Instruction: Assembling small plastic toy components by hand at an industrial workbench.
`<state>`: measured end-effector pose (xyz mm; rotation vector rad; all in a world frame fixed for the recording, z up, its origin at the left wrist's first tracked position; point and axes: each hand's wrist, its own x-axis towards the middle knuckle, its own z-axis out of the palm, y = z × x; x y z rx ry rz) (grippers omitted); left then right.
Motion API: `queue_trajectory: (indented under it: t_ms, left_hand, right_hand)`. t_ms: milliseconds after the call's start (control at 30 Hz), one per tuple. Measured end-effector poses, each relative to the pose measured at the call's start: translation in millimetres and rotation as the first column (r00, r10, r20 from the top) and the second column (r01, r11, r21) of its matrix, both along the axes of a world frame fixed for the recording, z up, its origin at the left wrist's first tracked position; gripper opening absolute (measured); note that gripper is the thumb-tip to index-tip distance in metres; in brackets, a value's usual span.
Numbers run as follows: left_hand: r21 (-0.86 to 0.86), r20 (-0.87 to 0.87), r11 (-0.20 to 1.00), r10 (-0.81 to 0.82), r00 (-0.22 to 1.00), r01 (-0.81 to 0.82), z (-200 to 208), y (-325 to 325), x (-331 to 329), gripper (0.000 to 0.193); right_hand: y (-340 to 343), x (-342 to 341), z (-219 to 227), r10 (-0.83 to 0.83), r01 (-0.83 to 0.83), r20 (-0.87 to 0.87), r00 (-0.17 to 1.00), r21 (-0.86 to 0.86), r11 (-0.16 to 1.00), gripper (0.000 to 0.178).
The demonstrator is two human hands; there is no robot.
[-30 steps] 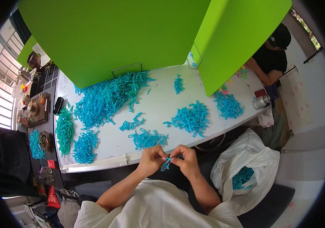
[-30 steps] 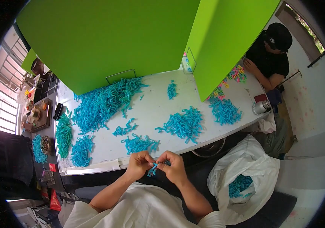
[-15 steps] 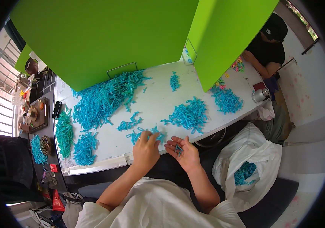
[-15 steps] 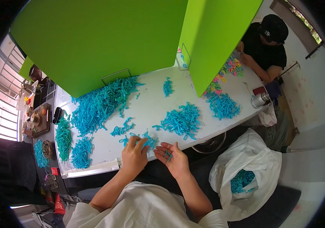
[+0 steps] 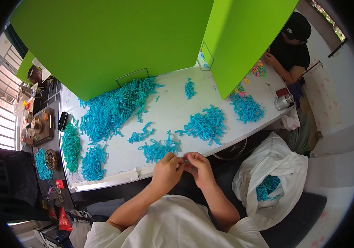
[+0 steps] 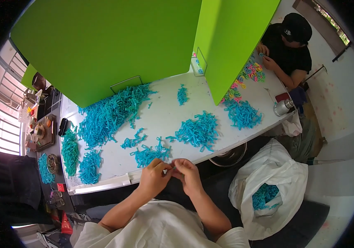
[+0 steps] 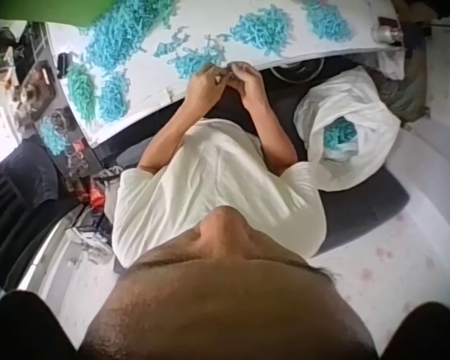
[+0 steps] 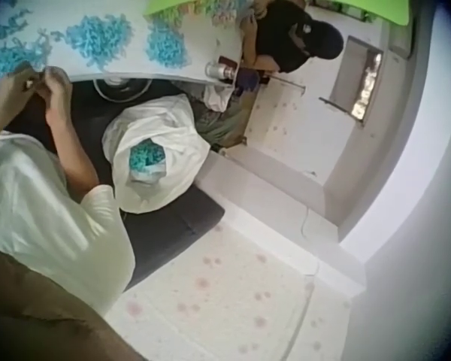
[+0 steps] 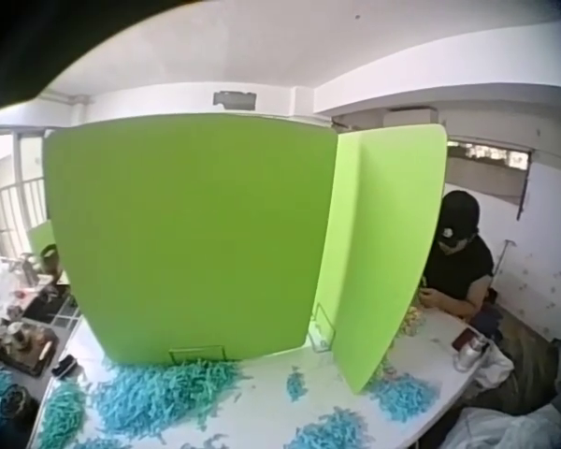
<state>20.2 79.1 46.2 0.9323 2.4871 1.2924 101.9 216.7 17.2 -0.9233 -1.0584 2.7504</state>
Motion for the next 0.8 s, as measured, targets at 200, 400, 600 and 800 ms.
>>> queue_trajectory:
  t_ms: [200, 400, 600, 800]
  left_hand:
    - [-0.104, -0.197, 0.887, -0.462, 0.865, 0.45, 13, -6, -31, 0.003]
    - [-0.22, -0.23, 0.795, -0.606, 0.761, 0.566, 15, 19, -49, 0.014]
    - [-0.294, -0.381, 0.913, -0.384, 0.841, 0.284, -21, 70, -95, 0.017]
    - [-0.343, -0.433, 0.891, -0.432, 0.791, 0.298, -42, 87, -107, 0.017]
  right_hand:
    - [28, 12, 6, 0.315, -0.385, 0.24, 0.918, 0.353, 0.853, 0.011]
    - [43, 19, -7, 0.365, -0.388, 0.139, 0.92, 0.435, 0.813, 0.014]
    - [44, 23, 0, 0.196, -0.255, 0.194, 0.961, 0.359, 0.898, 0.017]
    - [36, 23, 2, 0.113, -0.151, 0.135, 0.984, 0.319, 0.936, 0.015]
